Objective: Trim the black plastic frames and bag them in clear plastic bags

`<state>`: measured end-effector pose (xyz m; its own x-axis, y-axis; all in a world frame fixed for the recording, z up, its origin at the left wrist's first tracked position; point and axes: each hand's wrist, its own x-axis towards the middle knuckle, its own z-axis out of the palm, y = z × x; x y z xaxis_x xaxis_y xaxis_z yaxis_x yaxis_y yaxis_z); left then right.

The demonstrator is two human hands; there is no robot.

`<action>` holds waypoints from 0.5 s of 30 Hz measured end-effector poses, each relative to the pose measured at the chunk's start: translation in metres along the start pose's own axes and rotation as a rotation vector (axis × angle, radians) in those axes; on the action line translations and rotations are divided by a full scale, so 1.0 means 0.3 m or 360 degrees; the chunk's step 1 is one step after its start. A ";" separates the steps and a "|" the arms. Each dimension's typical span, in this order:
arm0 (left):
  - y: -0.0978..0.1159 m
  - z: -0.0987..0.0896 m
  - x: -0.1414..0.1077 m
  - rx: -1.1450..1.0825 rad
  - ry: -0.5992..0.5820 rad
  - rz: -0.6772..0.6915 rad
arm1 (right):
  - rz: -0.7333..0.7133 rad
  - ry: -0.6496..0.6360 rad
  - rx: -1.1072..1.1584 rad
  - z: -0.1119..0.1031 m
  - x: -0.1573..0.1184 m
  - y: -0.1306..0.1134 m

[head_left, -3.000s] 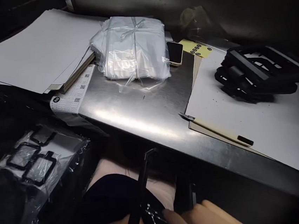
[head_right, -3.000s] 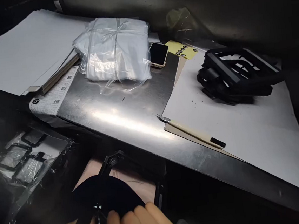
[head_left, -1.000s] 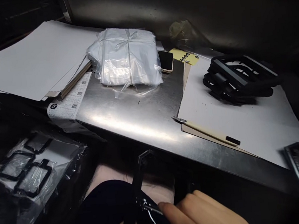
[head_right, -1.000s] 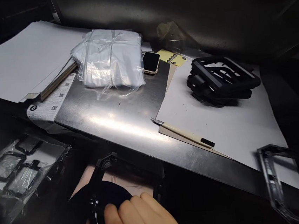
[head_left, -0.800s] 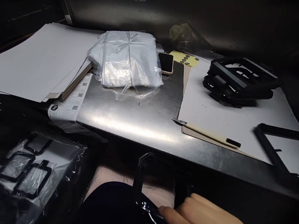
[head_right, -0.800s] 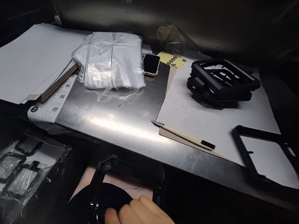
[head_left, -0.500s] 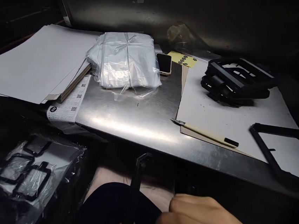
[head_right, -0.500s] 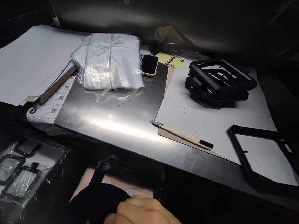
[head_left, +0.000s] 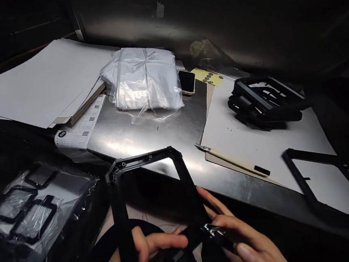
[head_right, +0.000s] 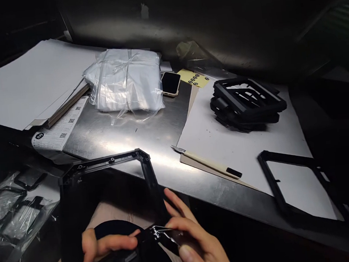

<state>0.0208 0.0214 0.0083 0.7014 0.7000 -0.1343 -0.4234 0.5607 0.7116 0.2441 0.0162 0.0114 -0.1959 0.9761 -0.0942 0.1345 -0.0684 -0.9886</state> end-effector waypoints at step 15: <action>0.109 -0.111 0.093 -0.0201 -0.0233 -0.0753 | -0.0129 -0.0932 -0.0315 -0.115 0.159 -0.079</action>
<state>0.0073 0.0740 0.0049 0.9022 0.2926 -0.3169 -0.1000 0.8567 0.5061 0.2650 0.0716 0.0342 -0.7058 0.6974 -0.1242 0.2633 0.0955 -0.9600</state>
